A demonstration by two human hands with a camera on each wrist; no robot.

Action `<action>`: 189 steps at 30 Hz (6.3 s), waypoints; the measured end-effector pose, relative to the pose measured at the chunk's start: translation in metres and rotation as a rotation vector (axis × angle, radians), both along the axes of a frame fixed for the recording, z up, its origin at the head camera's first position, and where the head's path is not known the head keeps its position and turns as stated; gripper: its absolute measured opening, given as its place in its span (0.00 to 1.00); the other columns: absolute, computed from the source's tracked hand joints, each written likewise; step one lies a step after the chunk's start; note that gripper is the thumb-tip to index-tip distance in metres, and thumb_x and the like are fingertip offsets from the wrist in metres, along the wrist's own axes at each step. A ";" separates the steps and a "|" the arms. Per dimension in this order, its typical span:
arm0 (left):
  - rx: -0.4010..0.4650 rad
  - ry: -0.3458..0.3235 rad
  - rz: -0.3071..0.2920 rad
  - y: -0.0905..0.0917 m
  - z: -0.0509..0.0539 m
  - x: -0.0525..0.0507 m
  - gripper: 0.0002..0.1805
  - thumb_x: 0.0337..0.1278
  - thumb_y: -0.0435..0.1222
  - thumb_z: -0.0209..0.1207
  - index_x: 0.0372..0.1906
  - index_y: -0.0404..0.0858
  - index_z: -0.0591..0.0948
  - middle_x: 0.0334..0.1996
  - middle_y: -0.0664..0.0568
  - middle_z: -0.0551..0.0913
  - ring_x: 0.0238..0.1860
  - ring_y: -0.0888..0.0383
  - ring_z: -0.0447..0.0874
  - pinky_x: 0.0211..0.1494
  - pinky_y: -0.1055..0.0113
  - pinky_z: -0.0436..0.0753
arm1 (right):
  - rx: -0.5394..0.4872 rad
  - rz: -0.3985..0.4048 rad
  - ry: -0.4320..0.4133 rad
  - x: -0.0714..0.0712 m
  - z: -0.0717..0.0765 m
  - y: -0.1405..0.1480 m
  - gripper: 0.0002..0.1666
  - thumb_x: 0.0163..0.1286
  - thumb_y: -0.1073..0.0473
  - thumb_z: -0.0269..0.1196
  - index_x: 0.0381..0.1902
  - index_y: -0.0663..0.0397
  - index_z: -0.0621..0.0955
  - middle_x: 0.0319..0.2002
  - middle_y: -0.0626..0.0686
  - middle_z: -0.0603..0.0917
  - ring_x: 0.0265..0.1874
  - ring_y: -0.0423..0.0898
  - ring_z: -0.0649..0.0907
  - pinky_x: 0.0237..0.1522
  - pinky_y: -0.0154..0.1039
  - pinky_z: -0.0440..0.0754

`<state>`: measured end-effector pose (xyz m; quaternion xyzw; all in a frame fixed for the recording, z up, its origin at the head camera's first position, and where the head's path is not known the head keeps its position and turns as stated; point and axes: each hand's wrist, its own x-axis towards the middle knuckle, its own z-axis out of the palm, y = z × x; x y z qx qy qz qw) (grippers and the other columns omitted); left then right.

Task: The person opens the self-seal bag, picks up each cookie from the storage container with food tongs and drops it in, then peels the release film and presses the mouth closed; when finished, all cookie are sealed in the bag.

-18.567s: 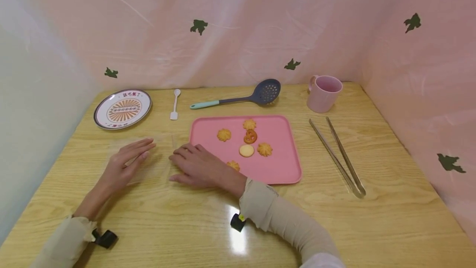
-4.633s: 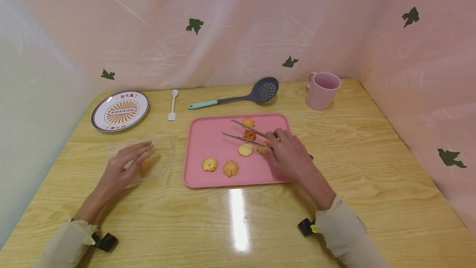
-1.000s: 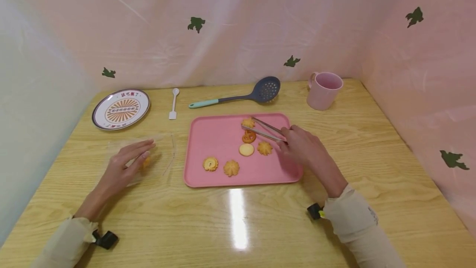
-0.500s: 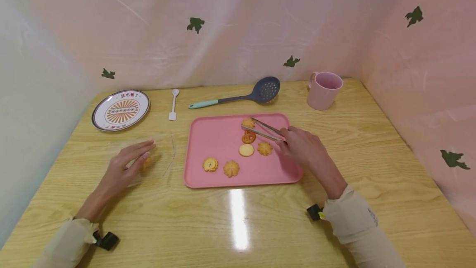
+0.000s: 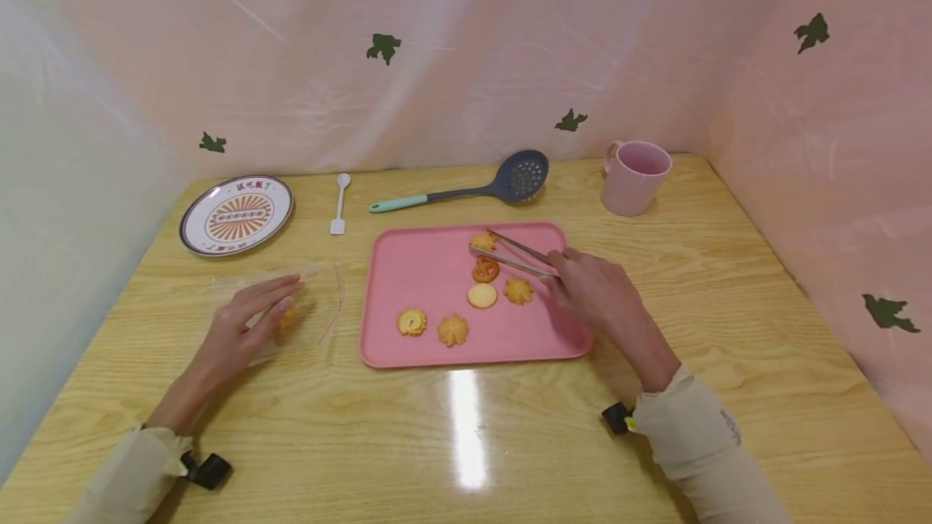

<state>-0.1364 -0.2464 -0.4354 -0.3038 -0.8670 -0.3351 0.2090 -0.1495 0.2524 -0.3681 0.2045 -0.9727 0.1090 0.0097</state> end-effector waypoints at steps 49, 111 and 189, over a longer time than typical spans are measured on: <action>0.014 0.029 -0.016 0.000 0.000 -0.001 0.21 0.60 0.19 0.63 0.59 0.30 0.85 0.60 0.37 0.83 0.60 0.36 0.80 0.72 0.74 0.61 | -0.039 0.151 0.141 -0.008 -0.001 -0.040 0.16 0.71 0.59 0.70 0.53 0.60 0.84 0.34 0.54 0.84 0.26 0.49 0.80 0.25 0.47 0.80; 0.035 0.048 -0.031 0.000 -0.001 -0.003 0.17 0.67 0.24 0.61 0.59 0.30 0.85 0.60 0.37 0.83 0.60 0.36 0.80 0.72 0.72 0.62 | 0.010 0.504 0.208 0.000 -0.003 -0.153 0.16 0.77 0.53 0.65 0.55 0.56 0.82 0.38 0.50 0.83 0.33 0.44 0.82 0.27 0.36 0.79; 0.060 0.030 -0.030 0.002 0.001 -0.001 0.18 0.66 0.22 0.61 0.59 0.28 0.84 0.61 0.37 0.83 0.62 0.41 0.80 0.72 0.73 0.63 | -0.050 0.376 0.104 0.007 -0.009 -0.122 0.20 0.75 0.53 0.67 0.60 0.56 0.82 0.40 0.51 0.81 0.29 0.43 0.77 0.22 0.34 0.75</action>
